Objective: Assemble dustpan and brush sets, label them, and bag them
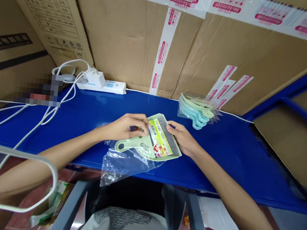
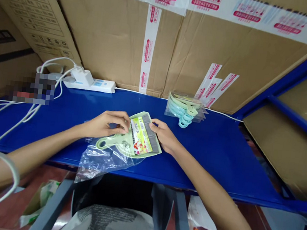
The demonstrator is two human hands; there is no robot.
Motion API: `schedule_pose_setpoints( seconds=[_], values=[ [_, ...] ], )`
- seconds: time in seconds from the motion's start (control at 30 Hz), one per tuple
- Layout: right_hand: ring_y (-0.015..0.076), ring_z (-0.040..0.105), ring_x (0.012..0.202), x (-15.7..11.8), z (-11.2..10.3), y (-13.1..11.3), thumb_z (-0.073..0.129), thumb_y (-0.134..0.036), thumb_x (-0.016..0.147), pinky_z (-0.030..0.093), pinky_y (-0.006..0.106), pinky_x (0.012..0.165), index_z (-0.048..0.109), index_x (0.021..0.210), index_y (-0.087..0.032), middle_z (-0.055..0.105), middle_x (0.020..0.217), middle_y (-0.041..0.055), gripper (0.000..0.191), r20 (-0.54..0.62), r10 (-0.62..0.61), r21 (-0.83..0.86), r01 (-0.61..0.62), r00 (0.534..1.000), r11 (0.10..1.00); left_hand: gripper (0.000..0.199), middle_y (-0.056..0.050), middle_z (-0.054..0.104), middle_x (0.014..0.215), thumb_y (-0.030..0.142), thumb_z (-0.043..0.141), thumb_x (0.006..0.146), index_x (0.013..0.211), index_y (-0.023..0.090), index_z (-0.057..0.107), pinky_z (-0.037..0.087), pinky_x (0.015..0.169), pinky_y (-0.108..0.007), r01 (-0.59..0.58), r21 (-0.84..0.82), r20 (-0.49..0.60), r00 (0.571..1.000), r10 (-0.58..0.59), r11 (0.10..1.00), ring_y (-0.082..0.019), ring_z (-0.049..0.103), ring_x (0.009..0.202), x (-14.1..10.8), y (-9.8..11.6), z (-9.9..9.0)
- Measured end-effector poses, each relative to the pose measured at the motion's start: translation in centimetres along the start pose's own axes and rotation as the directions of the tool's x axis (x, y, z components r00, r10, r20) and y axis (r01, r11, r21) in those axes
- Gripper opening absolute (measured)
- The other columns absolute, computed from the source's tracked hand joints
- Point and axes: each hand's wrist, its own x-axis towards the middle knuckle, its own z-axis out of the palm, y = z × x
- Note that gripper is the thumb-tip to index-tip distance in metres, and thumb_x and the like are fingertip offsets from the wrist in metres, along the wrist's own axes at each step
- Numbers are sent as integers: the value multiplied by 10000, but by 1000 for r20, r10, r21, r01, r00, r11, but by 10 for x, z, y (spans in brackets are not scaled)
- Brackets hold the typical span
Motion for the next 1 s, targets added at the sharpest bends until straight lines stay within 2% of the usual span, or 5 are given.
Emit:
schedule_pose_setpoints(
  seconds=[0.17, 0.27, 0.43, 0.7, 1.0],
  values=[
    [186, 730, 718, 3, 2, 4, 970, -536, 728, 548, 283, 649, 707, 1025, -251, 801, 869, -6, 488, -52, 14, 57, -11, 999, 998, 317, -113, 764, 1311, 439, 744, 1022, 1266, 237, 765, 559, 1099, -428, 91, 168, -338, 941, -29, 982, -256, 713, 1223, -3, -3, -36],
    [209, 751, 754, 6, -1, 2, 977, -521, 707, 562, 296, 637, 682, 1038, -261, 799, 879, -4, 514, -116, -37, 98, 48, 993, 994, 359, -106, 779, 1251, 502, 642, 1063, 1248, 211, 740, 574, 1009, -391, 459, 136, -713, 661, -236, 878, -246, 730, 1122, -16, -21, -75],
    [274, 799, 957, 9, -6, -1, 944, -531, 729, 633, 358, 733, 650, 1059, -274, 820, 970, 23, 511, -194, -96, 96, 116, 976, 989, 670, -137, 794, 799, 646, 420, 1124, 932, 89, 739, 547, 627, -321, 893, -133, -274, 383, -882, 429, -234, 734, 653, -36, -45, -105],
    [299, 803, 1006, 11, -10, 0, 930, -632, 710, 661, 413, 763, 645, 1172, -296, 825, 1038, 30, 638, -260, -173, 31, 188, 950, 982, 552, -186, 834, 1135, 570, 689, 1041, 1378, 133, 679, 694, 818, -374, 566, -674, 44, 673, -738, 475, -313, 845, 939, -22, -37, -65],
    [258, 801, 852, 5, -10, -4, 948, -629, 690, 636, 361, 655, 632, 1069, -262, 809, 886, 11, 615, -293, -187, 34, 206, 938, 978, 431, -181, 815, 1178, 64, 754, 936, 1359, 107, 681, 713, 966, -421, 354, -855, -40, 684, -728, 380, -291, 825, 1076, -6, -22, -45]
  ],
)
